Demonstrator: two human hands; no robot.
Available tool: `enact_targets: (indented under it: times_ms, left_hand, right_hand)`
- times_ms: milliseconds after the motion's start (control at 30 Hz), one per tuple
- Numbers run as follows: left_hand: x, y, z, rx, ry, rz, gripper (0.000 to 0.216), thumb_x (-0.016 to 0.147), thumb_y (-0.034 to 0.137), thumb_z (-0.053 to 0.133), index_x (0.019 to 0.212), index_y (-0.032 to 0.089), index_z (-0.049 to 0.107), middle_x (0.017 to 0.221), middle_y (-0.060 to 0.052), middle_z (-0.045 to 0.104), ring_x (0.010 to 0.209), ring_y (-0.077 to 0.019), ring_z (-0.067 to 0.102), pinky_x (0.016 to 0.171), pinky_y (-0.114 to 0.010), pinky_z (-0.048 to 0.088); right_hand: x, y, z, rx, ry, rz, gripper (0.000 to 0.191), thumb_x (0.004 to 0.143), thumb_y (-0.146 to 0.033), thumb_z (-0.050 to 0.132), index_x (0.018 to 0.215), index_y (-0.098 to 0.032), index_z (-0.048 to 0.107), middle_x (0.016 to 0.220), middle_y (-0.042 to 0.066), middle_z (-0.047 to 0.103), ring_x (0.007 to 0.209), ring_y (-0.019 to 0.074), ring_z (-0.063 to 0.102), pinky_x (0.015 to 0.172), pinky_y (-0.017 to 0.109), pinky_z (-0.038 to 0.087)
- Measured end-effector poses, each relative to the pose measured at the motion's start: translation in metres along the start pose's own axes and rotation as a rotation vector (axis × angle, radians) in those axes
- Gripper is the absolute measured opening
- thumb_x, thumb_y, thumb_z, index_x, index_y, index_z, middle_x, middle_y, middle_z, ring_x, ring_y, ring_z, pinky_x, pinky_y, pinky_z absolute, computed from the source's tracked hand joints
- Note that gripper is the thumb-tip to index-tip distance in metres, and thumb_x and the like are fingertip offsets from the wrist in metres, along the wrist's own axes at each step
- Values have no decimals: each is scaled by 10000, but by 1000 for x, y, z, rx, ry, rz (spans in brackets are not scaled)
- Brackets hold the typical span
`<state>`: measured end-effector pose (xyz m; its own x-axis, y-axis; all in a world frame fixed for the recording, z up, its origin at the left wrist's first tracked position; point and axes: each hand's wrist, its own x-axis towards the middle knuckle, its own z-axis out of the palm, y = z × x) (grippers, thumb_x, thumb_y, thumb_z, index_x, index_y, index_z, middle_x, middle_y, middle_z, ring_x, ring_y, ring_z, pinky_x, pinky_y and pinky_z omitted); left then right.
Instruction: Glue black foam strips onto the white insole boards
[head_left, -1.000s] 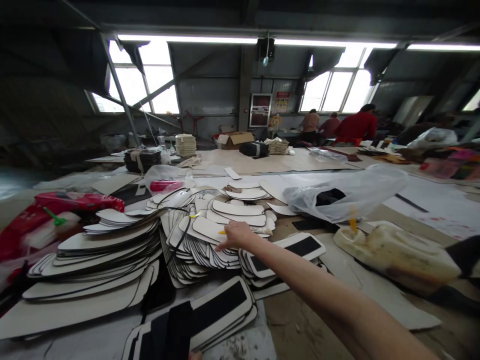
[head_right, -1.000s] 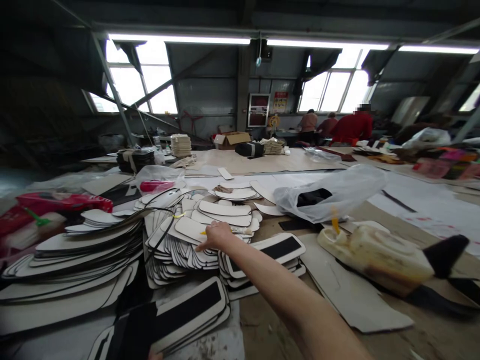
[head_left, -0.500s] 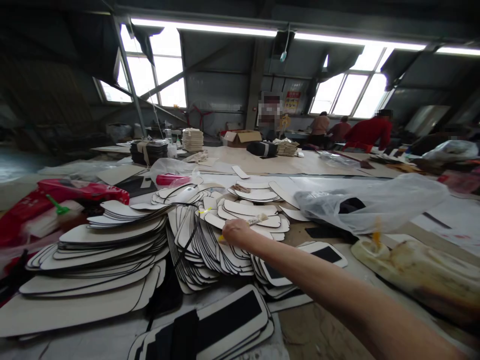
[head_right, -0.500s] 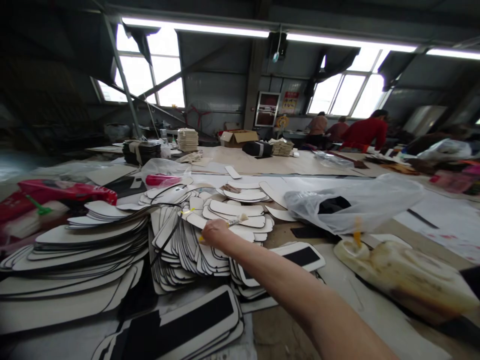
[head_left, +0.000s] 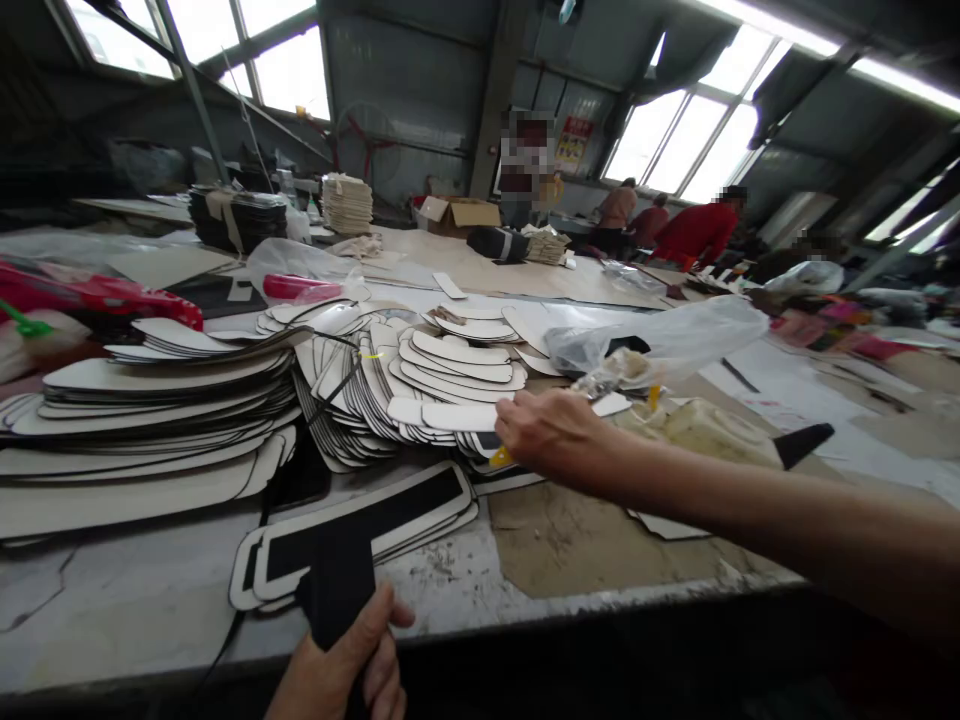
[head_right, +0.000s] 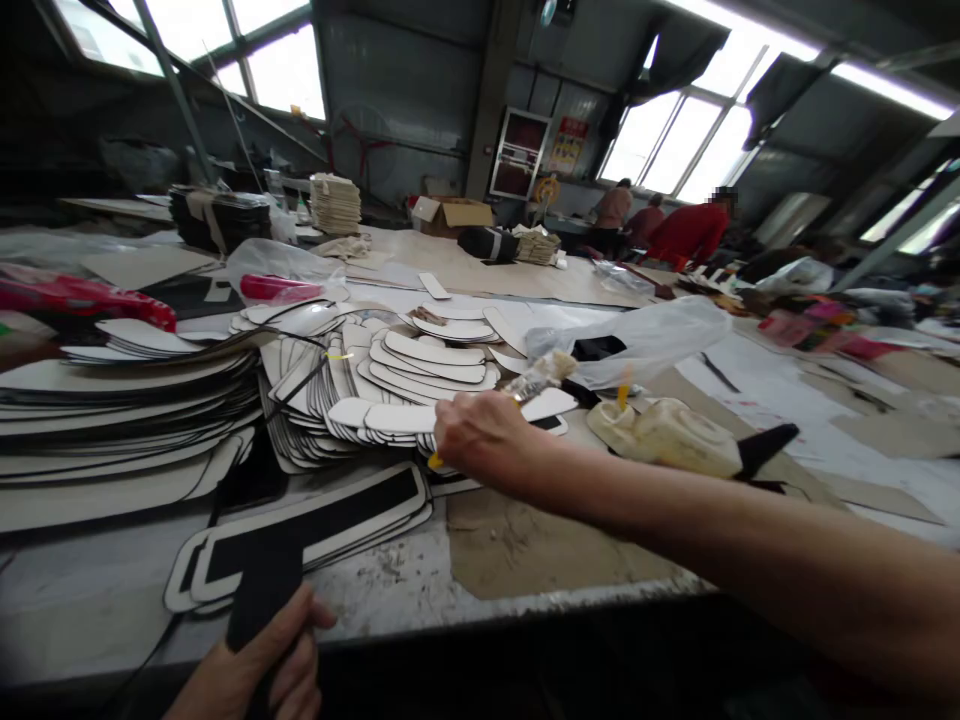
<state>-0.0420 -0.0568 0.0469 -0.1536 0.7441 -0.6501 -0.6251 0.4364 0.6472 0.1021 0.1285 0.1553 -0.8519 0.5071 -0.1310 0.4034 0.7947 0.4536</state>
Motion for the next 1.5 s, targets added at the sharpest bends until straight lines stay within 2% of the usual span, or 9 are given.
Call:
enact_targets:
  times_ms: [167, 300, 433, 567, 733, 867, 1033, 1267, 1500]
  left_hand:
    - [7, -22, 26, -49, -24, -19, 468, 666, 606, 528, 675, 142, 586, 401, 77, 339, 367, -71, 331, 409, -243, 341]
    - [23, -41, 32, 169, -12, 42, 446, 653, 547, 585, 443, 182, 437, 384, 63, 363, 381, -82, 371, 445, -249, 355]
    - [30, -51, 33, 303, -14, 94, 419, 623, 440, 660, 388, 177, 433, 349, 47, 405, 367, -89, 391, 451, -246, 343]
    - [32, -58, 31, 374, -10, 107, 413, 619, 421, 659, 365, 177, 443, 337, 33, 434, 375, -102, 419, 488, -256, 357]
    - [28, -60, 32, 410, 9, 97, 420, 626, 450, 639, 364, 177, 457, 346, 27, 448, 392, -115, 443, 516, -266, 358]
    - [21, -47, 30, 480, 96, 165, 436, 657, 515, 581, 392, 191, 459, 379, 31, 461, 424, -129, 447, 533, -276, 364]
    - [21, -32, 21, 844, 217, 346, 510, 728, 552, 457, 361, 199, 480, 393, -11, 535, 499, -160, 506, 611, -276, 372]
    - [27, -46, 27, 808, 197, 247, 502, 709, 585, 449, 407, 189, 516, 362, -24, 538, 437, -174, 504, 527, -284, 371]
    - [32, -38, 31, 757, 177, 147, 543, 655, 624, 490, 335, 186, 486, 307, -36, 502, 382, -170, 482, 511, -290, 373]
  right_hand:
    - [-83, -46, 54, 45, 69, -138, 188, 757, -31, 441, 730, -118, 606, 710, 83, 573, 590, 187, 527, 400, 274, 298]
    - [-97, -77, 100, 115, 61, -173, 174, 775, -67, 448, 729, -125, 606, 714, 77, 570, 642, 210, 539, 421, 285, 340]
    - [-100, -90, 118, 172, 122, -143, 196, 797, -72, 418, 723, -121, 593, 723, 91, 567, 678, 215, 529, 455, 290, 366]
    - [-116, -74, 125, 210, 102, -66, 182, 810, -81, 411, 849, -115, 585, 771, 96, 578, 714, 211, 528, 493, 287, 386]
    - [-151, -30, 138, 254, -91, 465, 175, 806, -145, 465, 938, -109, 574, 881, 118, 604, 820, 225, 561, 629, 292, 418]
    - [-167, -15, 152, 468, -243, 649, 274, 867, -344, 384, 888, -146, 573, 864, 100, 635, 806, 218, 598, 663, 287, 410]
    - [-166, -15, 162, 676, -227, 720, 372, 861, -453, 341, 902, -153, 557, 853, 103, 646, 833, 226, 606, 688, 282, 391]
    - [-158, -17, 160, 722, -212, 729, 378, 841, -458, 358, 884, -145, 566, 846, 113, 645, 826, 233, 603, 683, 280, 371]
    - [-156, -12, 160, 737, -241, 726, 390, 834, -478, 358, 869, -152, 569, 811, 99, 644, 789, 231, 602, 637, 278, 359]
